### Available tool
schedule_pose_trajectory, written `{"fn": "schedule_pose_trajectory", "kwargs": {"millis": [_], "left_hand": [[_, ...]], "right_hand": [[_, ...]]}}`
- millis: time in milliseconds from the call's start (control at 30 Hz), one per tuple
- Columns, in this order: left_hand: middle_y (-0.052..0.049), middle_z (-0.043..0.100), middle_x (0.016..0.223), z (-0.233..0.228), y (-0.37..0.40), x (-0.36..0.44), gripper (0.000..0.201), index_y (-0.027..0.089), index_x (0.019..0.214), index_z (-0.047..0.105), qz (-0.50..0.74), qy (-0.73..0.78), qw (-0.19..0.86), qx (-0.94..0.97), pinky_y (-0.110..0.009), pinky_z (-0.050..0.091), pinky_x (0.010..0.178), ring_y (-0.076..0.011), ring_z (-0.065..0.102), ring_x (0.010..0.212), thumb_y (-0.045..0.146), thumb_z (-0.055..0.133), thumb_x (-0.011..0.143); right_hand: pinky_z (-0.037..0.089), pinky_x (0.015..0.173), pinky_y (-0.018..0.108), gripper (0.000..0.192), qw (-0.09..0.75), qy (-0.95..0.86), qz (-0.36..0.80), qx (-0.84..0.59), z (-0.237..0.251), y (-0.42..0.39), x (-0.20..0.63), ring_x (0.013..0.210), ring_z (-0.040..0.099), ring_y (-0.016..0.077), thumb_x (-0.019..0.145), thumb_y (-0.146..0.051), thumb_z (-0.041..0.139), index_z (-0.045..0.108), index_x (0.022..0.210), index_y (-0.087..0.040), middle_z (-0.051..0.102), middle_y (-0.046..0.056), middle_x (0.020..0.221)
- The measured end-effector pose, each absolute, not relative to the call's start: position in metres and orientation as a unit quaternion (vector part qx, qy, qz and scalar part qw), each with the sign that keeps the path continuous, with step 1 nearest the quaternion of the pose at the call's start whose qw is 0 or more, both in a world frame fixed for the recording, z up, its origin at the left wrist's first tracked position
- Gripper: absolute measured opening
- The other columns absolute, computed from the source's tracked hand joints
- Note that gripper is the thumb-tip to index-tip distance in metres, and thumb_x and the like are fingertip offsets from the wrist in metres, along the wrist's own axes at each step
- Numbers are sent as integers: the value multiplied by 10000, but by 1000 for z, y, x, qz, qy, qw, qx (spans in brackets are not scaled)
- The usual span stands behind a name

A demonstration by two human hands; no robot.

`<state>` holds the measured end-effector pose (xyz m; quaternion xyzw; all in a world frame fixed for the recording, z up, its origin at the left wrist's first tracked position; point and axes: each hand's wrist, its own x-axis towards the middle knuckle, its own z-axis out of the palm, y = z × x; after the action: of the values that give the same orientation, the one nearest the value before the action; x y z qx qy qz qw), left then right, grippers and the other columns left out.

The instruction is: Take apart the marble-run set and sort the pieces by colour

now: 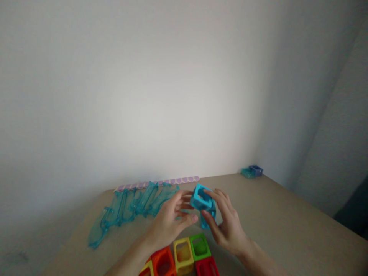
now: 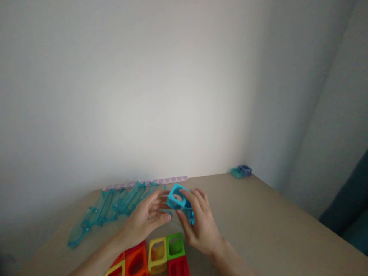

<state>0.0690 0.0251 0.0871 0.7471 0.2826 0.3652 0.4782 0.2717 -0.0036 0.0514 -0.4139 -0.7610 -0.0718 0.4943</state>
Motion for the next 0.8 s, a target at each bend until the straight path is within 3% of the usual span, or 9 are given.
{"fn": "schedule_pose_trajectory", "kwargs": {"millis": [100, 200, 333, 467, 600, 800], "left_hand": [[-72, 510, 1351, 81, 21, 67, 644, 277, 1362, 367, 317, 304, 354, 826, -382, 438, 988, -224, 517, 1183, 303, 663, 790], [-39, 410, 1449, 75, 20, 64, 633, 306, 1384, 383, 234, 287, 245, 896, -399, 289, 1120, -228, 376, 1320, 295, 634, 803], [-20, 334, 1500, 75, 21, 62, 614, 309, 1402, 365, 181, 283, 204, 920, -381, 258, 1138, -218, 324, 1357, 332, 591, 831], [-33, 370, 1480, 75, 21, 62, 611, 287, 1406, 362, 183, 288, 189, 921, -371, 279, 1127, -215, 347, 1344, 335, 582, 838], [-69, 540, 1329, 71, 25, 66, 476, 245, 1291, 493, 244, 338, 192, 889, -386, 379, 1048, -236, 489, 1222, 293, 598, 829], [-89, 624, 1219, 64, 35, 70, 515, 226, 1284, 487, 347, 373, 295, 809, -366, 468, 931, -233, 580, 1103, 178, 624, 790]], "right_hand": [[406, 941, 459, 418, 507, -751, -48, -421, 53, 6, 290, 1095, 499, 284, 885, -231, 483, 420, 1298, -212, 542, 120, 1174], [418, 914, 437, 377, 470, -787, -24, -399, 54, 15, 307, 1063, 514, 276, 884, -230, 483, 454, 1259, -206, 549, 118, 1150], [430, 886, 416, 369, 434, -815, 5, -384, 51, 22, 316, 1019, 537, 260, 884, -232, 497, 450, 1249, -207, 565, 112, 1124], [463, 837, 385, 378, 434, -816, 52, -379, 46, 24, 311, 966, 559, 236, 895, -242, 497, 430, 1266, -212, 568, 104, 1110], [500, 809, 356, 495, 459, -793, 110, -386, 38, 23, 297, 947, 589, 216, 889, -254, 547, 347, 1342, -234, 589, 94, 1128], [502, 874, 376, 615, 468, -780, 183, -374, 28, 18, 278, 1046, 593, 225, 894, -268, 559, 249, 1424, -241, 587, 111, 1222]]}}
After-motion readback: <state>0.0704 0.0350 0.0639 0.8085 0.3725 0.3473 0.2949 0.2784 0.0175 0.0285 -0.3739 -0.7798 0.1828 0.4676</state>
